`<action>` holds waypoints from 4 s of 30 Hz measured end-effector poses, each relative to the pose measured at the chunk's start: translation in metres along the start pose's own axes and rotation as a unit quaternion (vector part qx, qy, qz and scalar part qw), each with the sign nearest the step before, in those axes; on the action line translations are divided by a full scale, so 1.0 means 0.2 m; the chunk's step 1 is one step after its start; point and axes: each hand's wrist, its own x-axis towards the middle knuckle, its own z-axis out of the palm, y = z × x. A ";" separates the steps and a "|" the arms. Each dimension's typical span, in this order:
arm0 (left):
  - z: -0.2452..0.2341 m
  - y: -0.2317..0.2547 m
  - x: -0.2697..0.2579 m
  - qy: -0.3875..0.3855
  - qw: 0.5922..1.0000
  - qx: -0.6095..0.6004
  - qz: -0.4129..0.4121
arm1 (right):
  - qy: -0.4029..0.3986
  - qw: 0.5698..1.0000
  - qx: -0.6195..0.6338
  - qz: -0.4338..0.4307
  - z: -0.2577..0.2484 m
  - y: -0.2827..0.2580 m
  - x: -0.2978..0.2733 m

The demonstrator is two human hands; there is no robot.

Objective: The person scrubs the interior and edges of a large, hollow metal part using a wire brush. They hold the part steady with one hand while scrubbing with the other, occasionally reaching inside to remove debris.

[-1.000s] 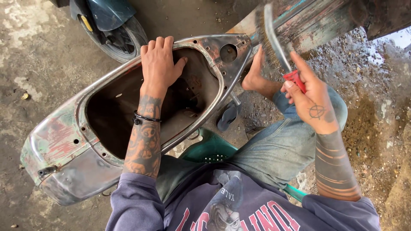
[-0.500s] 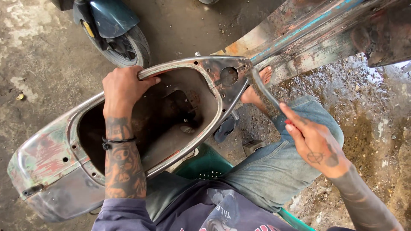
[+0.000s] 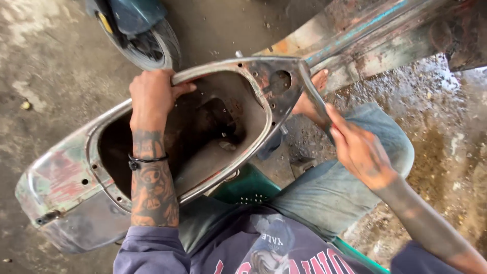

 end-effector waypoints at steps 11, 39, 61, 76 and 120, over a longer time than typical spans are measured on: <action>-0.02 -0.01 0.03 0.024 0.999 0.023 -0.015 | -0.055 0.985 -0.048 0.158 -0.09 0.06 -0.15; -0.06 0.06 -0.03 0.038 0.998 0.053 -0.010 | 0.013 0.848 0.475 0.233 0.59 0.80 0.25; -0.09 0.08 -0.04 0.028 0.997 0.072 -0.022 | -0.182 0.849 0.471 0.155 1.42 1.21 -0.13; -0.08 0.07 -0.04 0.020 0.997 0.073 -0.014 | -0.089 0.977 0.182 -0.071 1.01 0.73 -0.02; -0.12 0.09 -0.04 -0.007 0.993 0.099 -0.056 | 0.209 0.954 0.010 0.214 0.17 0.88 0.14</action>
